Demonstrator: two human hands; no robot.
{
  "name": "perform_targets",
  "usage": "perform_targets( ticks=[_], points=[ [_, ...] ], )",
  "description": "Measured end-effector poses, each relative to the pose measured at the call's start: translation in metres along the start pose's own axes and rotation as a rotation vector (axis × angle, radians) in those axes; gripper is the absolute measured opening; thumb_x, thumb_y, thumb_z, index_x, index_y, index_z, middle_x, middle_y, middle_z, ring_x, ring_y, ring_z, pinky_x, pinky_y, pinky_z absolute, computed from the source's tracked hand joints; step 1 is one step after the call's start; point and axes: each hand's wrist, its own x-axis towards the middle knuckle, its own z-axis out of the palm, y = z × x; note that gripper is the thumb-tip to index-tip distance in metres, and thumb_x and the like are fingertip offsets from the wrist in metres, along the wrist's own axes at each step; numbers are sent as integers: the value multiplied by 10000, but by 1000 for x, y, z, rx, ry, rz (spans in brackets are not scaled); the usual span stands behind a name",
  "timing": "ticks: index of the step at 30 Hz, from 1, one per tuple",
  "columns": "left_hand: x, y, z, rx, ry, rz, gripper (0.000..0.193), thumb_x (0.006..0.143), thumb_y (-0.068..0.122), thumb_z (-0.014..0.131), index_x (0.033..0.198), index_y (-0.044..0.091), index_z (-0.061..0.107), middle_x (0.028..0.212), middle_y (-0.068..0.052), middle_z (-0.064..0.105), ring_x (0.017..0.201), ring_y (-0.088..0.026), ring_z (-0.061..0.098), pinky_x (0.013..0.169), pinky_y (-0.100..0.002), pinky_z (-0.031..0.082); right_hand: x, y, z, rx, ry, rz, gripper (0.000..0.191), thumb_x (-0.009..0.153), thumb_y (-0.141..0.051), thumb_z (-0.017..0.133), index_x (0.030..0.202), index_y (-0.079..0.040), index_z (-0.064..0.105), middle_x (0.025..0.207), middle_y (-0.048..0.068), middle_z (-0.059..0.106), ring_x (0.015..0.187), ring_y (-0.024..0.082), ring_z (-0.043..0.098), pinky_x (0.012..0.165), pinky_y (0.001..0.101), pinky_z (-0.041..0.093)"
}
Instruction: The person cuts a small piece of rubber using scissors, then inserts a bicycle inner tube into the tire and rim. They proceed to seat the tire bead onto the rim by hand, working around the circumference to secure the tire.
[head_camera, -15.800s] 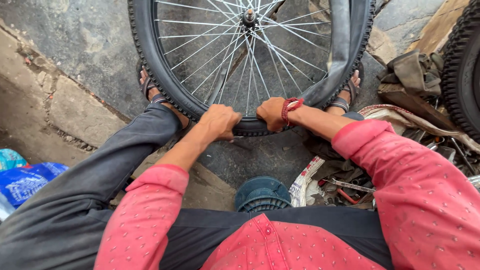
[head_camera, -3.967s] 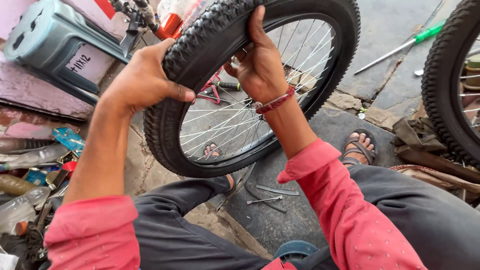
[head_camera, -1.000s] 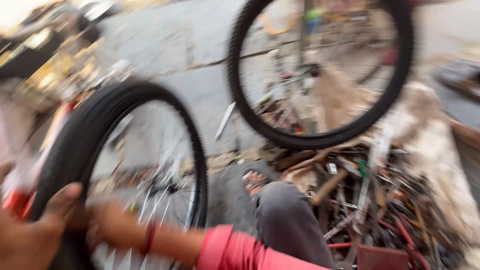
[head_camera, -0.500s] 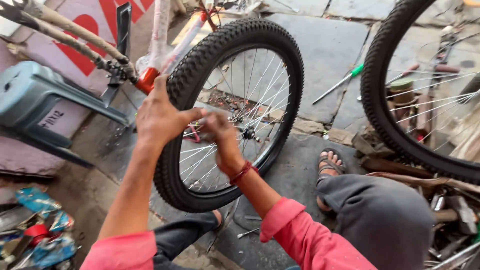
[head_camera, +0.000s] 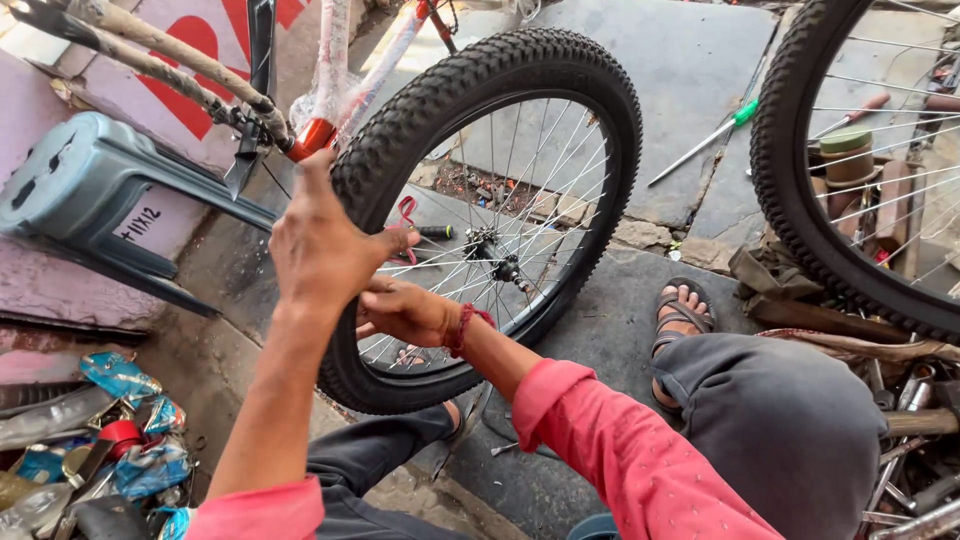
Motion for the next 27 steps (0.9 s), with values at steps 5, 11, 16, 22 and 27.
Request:
perform_targets(
  ticks=[5, 11, 16, 22, 27],
  points=[
    [16, -18, 0, 96, -144, -35, 910, 599, 259, 945, 1375, 65, 512, 977, -254, 727, 928, -464, 694, 880, -515, 522, 4, 19, 16, 129, 88, -158, 565, 1016, -347, 668, 1475, -54, 518, 1381, 118, 640, 1273, 251, 610, 1115, 480, 436],
    [33, -47, -13, -107, -232, -3, 844, 547, 209, 947, 1295, 61, 585, 956, -204, 754, 924, -361, 737, 869, -434, 549, 1, 46, 55, -593, 701, -432, 471, 962, -222, 671, 1365, -12, 546, 1356, 131, 627, 1291, 221, 580, 1036, 414, 443],
    [29, -50, -17, -177, -285, -47, 789, 542, 183, 948, 1252, 50, 629, 972, -170, 767, 916, -297, 758, 856, -391, 562, 16, 26, 40, -539, 355, -278, 433, 1085, -297, 532, 1423, -27, 517, 1369, 60, 608, 1291, 139, 532, 1129, 309, 405],
    [35, -48, -22, -247, -357, -37, 787, 537, 171, 969, 1227, 15, 624, 992, -147, 775, 930, -239, 762, 858, -369, 561, 31, 12, 32, -640, 289, -122, 620, 1028, -461, 592, 1374, 53, 584, 1254, 45, 678, 1177, 113, 591, 1048, 305, 470],
    [43, -46, -22, -448, -406, 48, 823, 533, 131, 982, 1261, -16, 628, 1128, -115, 779, 1032, -187, 717, 957, -326, 541, 26, 21, 30, -491, 440, -140, 630, 879, -457, 784, 1231, 56, 684, 1106, 51, 718, 1029, 109, 625, 943, 305, 506]
  ],
)
